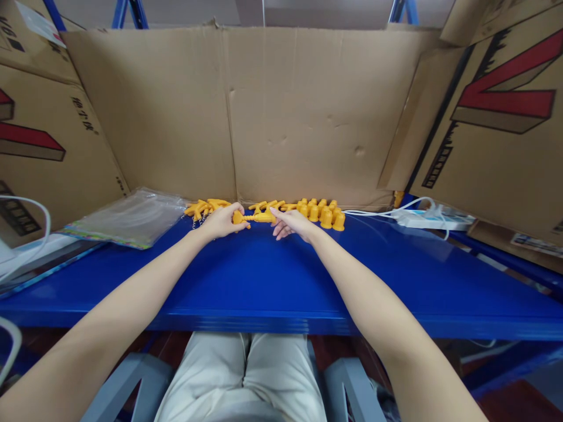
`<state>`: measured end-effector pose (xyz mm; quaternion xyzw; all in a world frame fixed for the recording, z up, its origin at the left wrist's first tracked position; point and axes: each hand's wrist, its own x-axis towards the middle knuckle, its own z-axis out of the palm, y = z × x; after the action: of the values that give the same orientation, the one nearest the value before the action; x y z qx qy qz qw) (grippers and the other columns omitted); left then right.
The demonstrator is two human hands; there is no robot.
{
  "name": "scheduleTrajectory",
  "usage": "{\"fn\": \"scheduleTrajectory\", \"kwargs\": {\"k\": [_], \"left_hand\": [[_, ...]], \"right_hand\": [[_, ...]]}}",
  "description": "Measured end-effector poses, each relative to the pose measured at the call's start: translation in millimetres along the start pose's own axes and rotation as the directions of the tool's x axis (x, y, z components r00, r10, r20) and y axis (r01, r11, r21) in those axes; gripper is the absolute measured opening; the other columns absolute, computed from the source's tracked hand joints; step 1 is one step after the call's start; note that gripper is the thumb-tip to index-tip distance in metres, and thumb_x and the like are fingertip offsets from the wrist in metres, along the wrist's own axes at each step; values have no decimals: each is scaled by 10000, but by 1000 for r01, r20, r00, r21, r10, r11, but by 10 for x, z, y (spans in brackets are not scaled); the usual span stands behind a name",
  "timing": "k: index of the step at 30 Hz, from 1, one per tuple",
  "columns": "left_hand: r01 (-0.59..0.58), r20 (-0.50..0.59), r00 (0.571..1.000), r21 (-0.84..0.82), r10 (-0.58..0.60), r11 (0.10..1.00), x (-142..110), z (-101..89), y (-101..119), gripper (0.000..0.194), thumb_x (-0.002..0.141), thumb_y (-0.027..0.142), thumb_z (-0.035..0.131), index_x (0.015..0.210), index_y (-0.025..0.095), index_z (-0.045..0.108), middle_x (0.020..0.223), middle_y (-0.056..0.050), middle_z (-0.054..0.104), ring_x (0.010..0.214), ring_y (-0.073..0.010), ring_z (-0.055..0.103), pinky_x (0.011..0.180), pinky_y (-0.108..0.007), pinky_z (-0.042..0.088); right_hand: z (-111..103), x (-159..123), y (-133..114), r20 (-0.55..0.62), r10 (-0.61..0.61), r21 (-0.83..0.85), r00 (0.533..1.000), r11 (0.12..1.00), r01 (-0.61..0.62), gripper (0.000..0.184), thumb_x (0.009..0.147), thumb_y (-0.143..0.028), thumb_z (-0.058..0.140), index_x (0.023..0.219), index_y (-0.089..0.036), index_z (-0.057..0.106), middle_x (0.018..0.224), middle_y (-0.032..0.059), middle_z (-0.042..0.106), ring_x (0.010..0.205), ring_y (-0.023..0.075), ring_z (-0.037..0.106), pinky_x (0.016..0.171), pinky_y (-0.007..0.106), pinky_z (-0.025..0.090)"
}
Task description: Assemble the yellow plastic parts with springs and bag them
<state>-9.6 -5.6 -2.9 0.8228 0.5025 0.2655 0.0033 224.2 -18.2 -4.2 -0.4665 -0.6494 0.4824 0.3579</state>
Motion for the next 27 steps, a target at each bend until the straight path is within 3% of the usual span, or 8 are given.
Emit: {"fn": "scheduleTrajectory", "kwargs": {"k": [8,13,18,22,27], "left_hand": [[10,1,1000,11,-10,1000,-9,-12,22,276,744,408,648,937,251,527,635,46,656,638,-171,604,598,-251,359],[21,3,1000,-6,-21,1000,-7,-11,10,287,743,417,652,938,250,523,620,51,648,602,-166,588,585,-251,357],[23,12,1000,-23,-22,999,-17,-15,13,274,745,400,652,930,246,522,630,48,647,602,-162,580,583,-248,353],[35,13,999,-18,-35,999,-17,-12,16,287,745,405,654,949,248,527,635,51,648,589,-158,573,588,-248,357],[37,18,999,-12,-37,999,-2,3,-6,302,741,426,652,953,252,528,625,53,647,596,-162,580,589,-248,358]], "right_hand": [[-39,22,4,55,81,3,995,997,-81,558,860,-687,405,757,-165,573,629,88,654,526,156,625,570,280,524],[-134,43,-2,117,159,73,980,983,-168,644,874,-727,240,932,-175,566,893,129,720,642,195,686,596,295,532],[-217,51,-10,88,110,107,990,987,-119,541,921,-640,296,979,-192,594,1012,123,711,732,193,705,694,313,550],[-248,64,28,100,17,92,995,995,-26,319,873,-484,572,1032,-212,624,1071,102,698,792,184,709,746,304,552],[-247,99,77,89,-20,41,996,999,16,337,781,-323,723,1080,-200,631,1083,102,698,786,168,708,682,248,561]]}}
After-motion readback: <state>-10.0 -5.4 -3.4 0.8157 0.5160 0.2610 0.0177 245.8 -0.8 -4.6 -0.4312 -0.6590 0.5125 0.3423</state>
